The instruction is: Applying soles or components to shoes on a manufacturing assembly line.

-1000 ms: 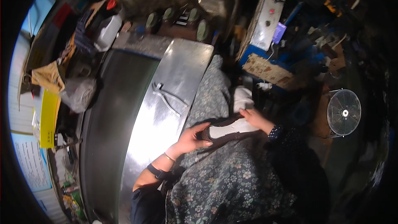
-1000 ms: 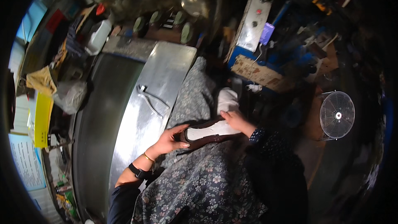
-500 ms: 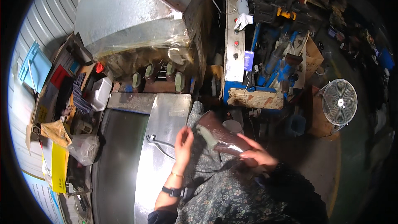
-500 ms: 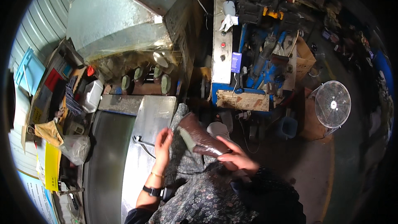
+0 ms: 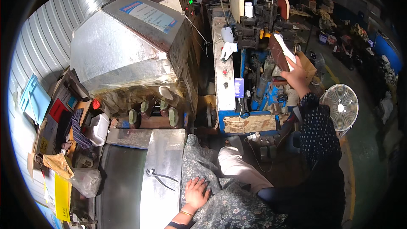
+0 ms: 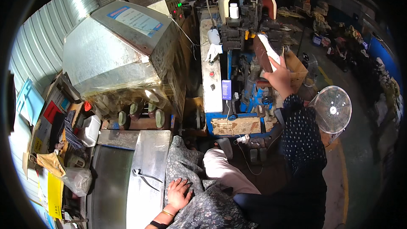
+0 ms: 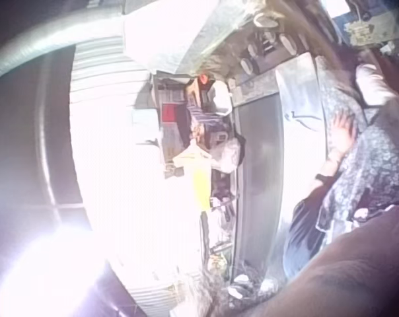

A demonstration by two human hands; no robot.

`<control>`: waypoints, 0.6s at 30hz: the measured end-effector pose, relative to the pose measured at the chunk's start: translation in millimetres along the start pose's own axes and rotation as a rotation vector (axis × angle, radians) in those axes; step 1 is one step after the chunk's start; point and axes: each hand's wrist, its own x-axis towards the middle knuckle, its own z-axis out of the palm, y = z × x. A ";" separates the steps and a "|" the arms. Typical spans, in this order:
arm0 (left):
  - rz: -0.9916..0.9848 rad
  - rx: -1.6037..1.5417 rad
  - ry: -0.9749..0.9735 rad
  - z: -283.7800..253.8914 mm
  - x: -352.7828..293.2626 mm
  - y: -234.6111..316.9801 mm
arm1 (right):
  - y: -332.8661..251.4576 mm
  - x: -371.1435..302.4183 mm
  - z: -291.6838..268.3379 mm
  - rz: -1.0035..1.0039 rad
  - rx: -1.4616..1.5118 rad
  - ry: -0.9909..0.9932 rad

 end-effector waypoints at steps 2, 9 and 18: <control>-0.007 -0.009 0.011 0.9 -1.8 0.4 | 6.0 18.5 -0.8 0.041 -0.070 -0.065; -0.018 0.005 0.025 0.3 2.9 2.9 | 5.0 31.5 1.6 0.033 -0.232 -0.338; 0.010 0.031 0.014 3.1 6.3 3.4 | -6.5 -11.1 40.1 0.068 -0.497 -0.152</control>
